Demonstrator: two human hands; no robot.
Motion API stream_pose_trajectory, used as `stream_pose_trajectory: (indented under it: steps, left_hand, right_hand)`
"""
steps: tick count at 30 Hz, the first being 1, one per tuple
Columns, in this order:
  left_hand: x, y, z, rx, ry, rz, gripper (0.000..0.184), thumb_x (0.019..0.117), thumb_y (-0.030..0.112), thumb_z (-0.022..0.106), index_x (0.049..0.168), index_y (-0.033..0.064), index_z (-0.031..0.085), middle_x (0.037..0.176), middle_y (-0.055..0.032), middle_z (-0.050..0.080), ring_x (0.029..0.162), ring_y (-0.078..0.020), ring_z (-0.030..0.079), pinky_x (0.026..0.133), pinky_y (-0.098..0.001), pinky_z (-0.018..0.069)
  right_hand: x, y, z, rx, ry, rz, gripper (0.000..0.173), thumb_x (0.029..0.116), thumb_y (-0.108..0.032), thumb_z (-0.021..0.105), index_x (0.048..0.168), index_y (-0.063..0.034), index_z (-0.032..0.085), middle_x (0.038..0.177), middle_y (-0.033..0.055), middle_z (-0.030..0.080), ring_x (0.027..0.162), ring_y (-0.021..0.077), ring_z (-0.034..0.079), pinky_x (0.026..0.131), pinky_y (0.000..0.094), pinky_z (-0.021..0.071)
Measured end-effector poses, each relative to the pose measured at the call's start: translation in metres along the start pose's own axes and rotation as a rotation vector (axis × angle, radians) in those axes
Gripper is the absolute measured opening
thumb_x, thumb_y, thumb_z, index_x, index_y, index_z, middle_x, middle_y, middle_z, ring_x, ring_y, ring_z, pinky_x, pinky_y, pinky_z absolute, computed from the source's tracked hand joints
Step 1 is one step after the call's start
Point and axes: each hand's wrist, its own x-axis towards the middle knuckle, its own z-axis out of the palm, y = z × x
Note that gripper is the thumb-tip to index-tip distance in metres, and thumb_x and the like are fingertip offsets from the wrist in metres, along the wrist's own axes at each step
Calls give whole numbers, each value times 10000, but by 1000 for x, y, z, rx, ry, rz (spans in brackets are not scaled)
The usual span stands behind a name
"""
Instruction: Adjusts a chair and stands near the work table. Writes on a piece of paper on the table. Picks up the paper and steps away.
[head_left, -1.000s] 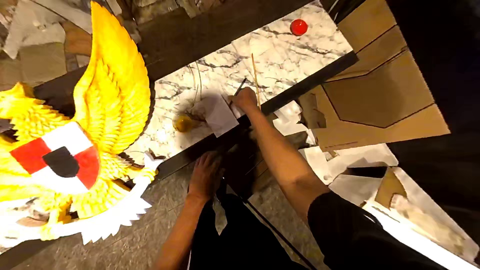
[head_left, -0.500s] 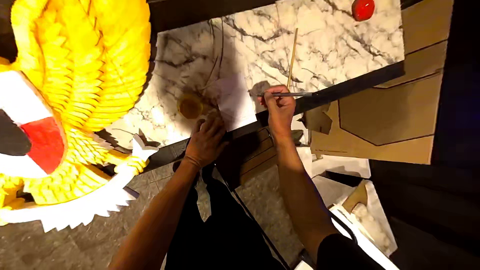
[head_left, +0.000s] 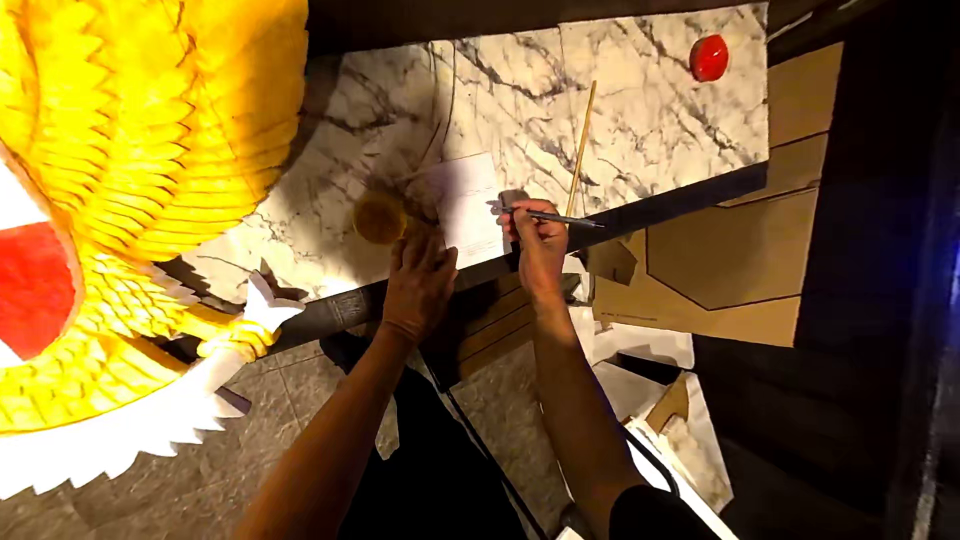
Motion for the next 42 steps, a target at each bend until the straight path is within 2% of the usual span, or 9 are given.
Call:
stream_pose_trajectory:
  steps: [2, 5, 8, 15, 25, 29, 33, 42]
  left_hand:
    - [0, -1, 1, -23, 24, -4, 301, 1024, 249, 586, 1241, 103, 735, 1409, -189, 611, 1347, -403, 530, 1130, -603, 364]
    - [1, -6, 3, -37, 63, 6, 311, 1032, 240, 556, 1255, 104, 725, 1413, -151, 625, 1367, -373, 522, 1147, -574, 341]
    - [-1, -9, 8, -21, 95, 30, 323, 1033, 232, 537, 1266, 101, 719, 1431, -122, 620, 1386, -341, 513, 1180, -544, 315]
    - [1, -7, 4, 3, 36, 33, 323, 1028, 205, 538, 1268, 63, 702, 1459, -144, 590, 1381, -360, 512, 1161, -535, 351]
    - [1, -7, 6, 11, 27, 31, 335, 1035, 203, 500, 1266, 65, 700, 1465, -143, 585, 1389, -352, 508, 1161, -537, 342]
    - [1, -8, 7, 31, 38, 39, 338, 1038, 209, 490, 1263, 76, 704, 1458, -133, 593, 1385, -341, 510, 1157, -529, 339]
    - [1, -7, 7, 37, 34, 34, 337, 1041, 213, 491, 1269, 81, 701, 1457, -129, 594, 1385, -341, 511, 1151, -531, 348]
    - [1, -8, 7, 51, 26, 33, 338, 1044, 215, 487, 1279, 87, 693, 1465, -119, 588, 1395, -338, 500, 1157, -529, 342]
  right_hand:
    - [0, 0, 2, -29, -23, -57, 147, 1005, -37, 584, 1128, -24, 663, 963, 32, 734, 846, 97, 694, 769, 270, 587]
    - [3, -1, 8, -107, -69, -122, 169, 970, 12, 589, 1124, -8, 657, 988, 26, 725, 858, 79, 677, 767, 254, 571]
    - [11, 2, 20, -211, -99, -200, 149, 951, 15, 615, 1090, 16, 667, 935, 30, 715, 799, 65, 657, 724, 245, 561]
    - [43, 13, 47, -348, -134, -407, 122, 907, -6, 657, 1015, 37, 695, 921, 95, 717, 807, 106, 656, 697, 272, 527]
    - [52, 26, 58, -299, -110, -400, 116, 916, 9, 652, 1019, 44, 693, 972, 121, 722, 838, 137, 685, 707, 284, 576]
    - [54, 29, 59, -306, -126, -370, 125, 923, -9, 658, 1025, 37, 713, 1014, 129, 721, 830, 136, 667, 683, 271, 559]
    - [54, 30, 58, -287, -119, -363, 109, 903, -10, 677, 997, 32, 713, 924, 97, 708, 768, 114, 643, 655, 265, 543]
    - [54, 28, 60, -264, -91, -357, 104, 914, 12, 659, 1003, 44, 703, 965, 105, 713, 752, 93, 632, 638, 247, 535]
